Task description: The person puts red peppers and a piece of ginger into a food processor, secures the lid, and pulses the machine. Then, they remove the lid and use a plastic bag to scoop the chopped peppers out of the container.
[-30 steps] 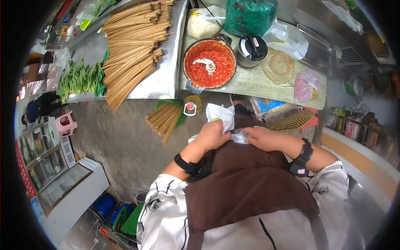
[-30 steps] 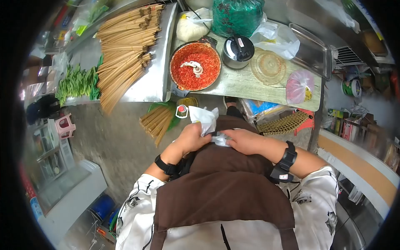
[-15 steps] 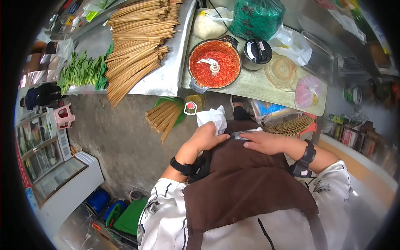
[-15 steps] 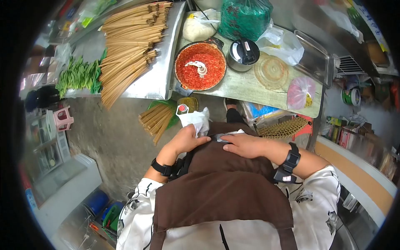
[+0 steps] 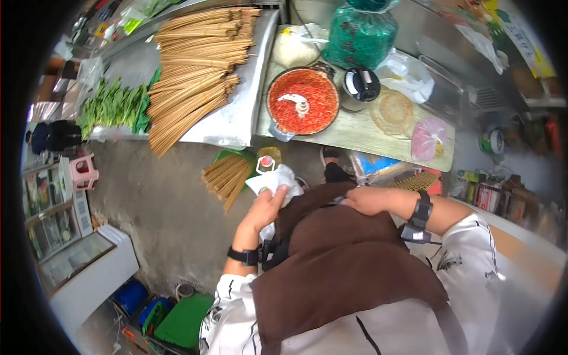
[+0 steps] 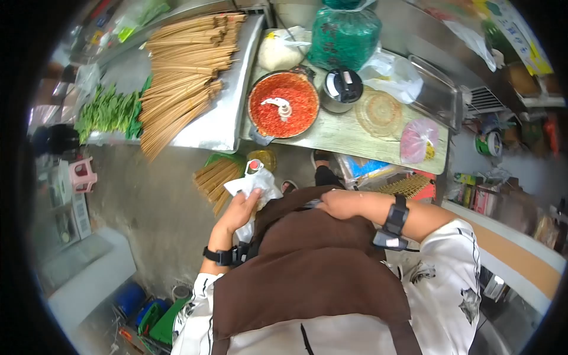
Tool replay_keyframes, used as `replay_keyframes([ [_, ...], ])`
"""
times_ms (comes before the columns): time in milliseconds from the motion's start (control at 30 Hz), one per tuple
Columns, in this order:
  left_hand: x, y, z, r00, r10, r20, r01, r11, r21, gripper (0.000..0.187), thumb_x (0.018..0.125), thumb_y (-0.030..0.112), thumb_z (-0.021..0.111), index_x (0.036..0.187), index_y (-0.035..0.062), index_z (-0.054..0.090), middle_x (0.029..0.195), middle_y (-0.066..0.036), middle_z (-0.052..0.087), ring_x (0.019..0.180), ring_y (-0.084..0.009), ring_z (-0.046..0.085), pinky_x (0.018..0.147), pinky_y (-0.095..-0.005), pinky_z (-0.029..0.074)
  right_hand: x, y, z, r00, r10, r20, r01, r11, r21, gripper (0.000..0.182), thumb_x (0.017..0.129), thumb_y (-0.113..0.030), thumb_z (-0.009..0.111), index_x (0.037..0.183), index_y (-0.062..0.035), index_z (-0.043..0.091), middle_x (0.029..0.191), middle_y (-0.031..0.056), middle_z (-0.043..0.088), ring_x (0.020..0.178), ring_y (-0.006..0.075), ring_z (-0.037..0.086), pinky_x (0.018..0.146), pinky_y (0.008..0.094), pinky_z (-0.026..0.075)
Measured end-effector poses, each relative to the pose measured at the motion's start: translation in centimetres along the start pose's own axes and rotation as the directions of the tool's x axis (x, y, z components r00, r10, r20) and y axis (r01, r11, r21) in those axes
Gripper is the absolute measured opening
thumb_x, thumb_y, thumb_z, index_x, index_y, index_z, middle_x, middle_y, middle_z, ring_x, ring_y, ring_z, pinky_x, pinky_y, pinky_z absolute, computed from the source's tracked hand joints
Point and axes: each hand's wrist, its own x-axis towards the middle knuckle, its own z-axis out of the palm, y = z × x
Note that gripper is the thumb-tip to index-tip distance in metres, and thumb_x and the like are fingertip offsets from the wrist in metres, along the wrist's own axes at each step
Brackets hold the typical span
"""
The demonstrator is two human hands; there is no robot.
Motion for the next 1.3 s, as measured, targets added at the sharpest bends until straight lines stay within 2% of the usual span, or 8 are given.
replay_keyframes([
  [200,-1.4,-1.9,-1.3,0.995,0.099,0.002,-0.097,0.976,-0.193,0.048,0.096,0.04,0.042,0.107,-0.004,0.058,0.096,-0.006,0.06,0.091,-0.0154,0.052,0.083,-0.0298,0.042,-3.0,-2.0,-0.9,0.967,-0.256,0.01,0.238,0.913,0.333,0.056,0.094,-0.041,0.042,0.131,0.0021,0.043,0.133,0.0229,0.044,0.125,0.0337,0.04,0.103,0.0378,0.032],
  [433,-1.7,-3.2,-3.4,0.999,-0.029,0.019,0.03,0.998,-0.049,0.046,0.096,0.038,0.042,0.111,-0.0027,0.057,0.101,-0.007,0.061,0.095,-0.0163,0.052,0.085,-0.0306,0.041,-4.5,-3.8,-0.6,0.975,-0.216,-0.056,0.222,0.962,0.157,0.046,0.097,-0.029,0.04,0.132,0.0003,0.042,0.13,0.0214,0.047,0.123,0.0331,0.044,0.103,0.0372,0.034],
  [533,-1.6,-3.9,-3.5,1.0,0.019,-0.015,-0.02,0.999,-0.051,0.044,0.096,0.036,0.043,0.11,-0.0028,0.057,0.1,-0.009,0.061,0.094,-0.017,0.053,0.086,-0.0311,0.041,-5.2,-4.4,-0.4,0.949,-0.274,-0.158,0.277,0.961,-0.004,0.037,0.092,-0.02,0.049,0.123,-0.0009,0.05,0.116,0.0211,0.056,0.109,0.0348,0.053,0.092,0.0403,0.042],
  [633,-1.2,-5.2,-3.7,0.993,0.099,-0.07,-0.108,0.985,-0.136,0.052,0.093,0.042,0.046,0.104,-0.0074,0.058,0.098,-0.023,0.063,0.096,-0.0311,0.059,0.085,-0.0373,0.043,-7.3,-6.6,-1.9,0.93,-0.303,-0.207,0.272,0.948,-0.163,0.032,0.086,-0.016,0.057,0.115,-0.0034,0.055,0.103,0.0183,0.061,0.095,0.0338,0.059,0.081,0.0413,0.046],
  [767,-1.8,-5.3,-4.7,0.993,0.071,-0.09,-0.08,0.992,-0.1,0.048,0.094,0.039,0.046,0.105,-0.0057,0.058,0.097,-0.018,0.063,0.095,-0.0258,0.057,0.084,-0.0351,0.043,-5.8,-6.5,-2.9,0.876,-0.335,-0.347,0.23,0.922,-0.311,0.028,0.083,-0.016,0.059,0.107,-0.0021,0.058,0.094,0.0177,0.063,0.088,0.0364,0.06,0.075,0.0435,0.047],
  [900,-2.3,-4.9,-5.8,0.996,-0.005,-0.087,0.001,0.999,-0.044,0.043,0.095,0.035,0.045,0.104,-0.0042,0.059,0.094,-0.01,0.063,0.09,-0.0166,0.055,0.082,-0.0311,0.043,-1.6,-4.9,-1.9,0.976,-0.201,-0.086,0.208,0.975,0.082,0.03,0.082,-0.012,0.057,0.11,-0.0011,0.056,0.099,0.0164,0.063,0.09,0.0318,0.061,0.077,0.0408,0.047],
  [1033,-1.4,-6.5,-5.5,0.995,0.008,-0.101,-0.013,0.999,-0.051,0.044,0.095,0.036,0.046,0.104,-0.0048,0.059,0.094,-0.011,0.063,0.089,-0.0177,0.055,0.081,-0.0324,0.043,5.0,-2.6,0.1,0.935,-0.354,-0.024,0.352,0.934,-0.054,0.039,0.088,-0.023,0.046,0.116,0.003,0.055,0.114,0.0223,0.058,0.109,0.0355,0.054,0.093,0.0409,0.041],
  [1300,-1.3,-6.3,-5.7,0.985,0.049,-0.163,-0.06,0.996,-0.064,0.044,0.094,0.035,0.048,0.098,-0.0078,0.059,0.087,-0.012,0.064,0.082,-0.0192,0.056,0.076,-0.0341,0.045,4.0,-6.1,-0.6,0.984,0.174,0.048,-0.146,0.924,-0.354,0.045,0.091,-0.027,0.036,0.113,0.0048,0.058,0.122,0.0241,0.053,0.116,0.0349,0.051,0.098,0.0397,0.038],
])
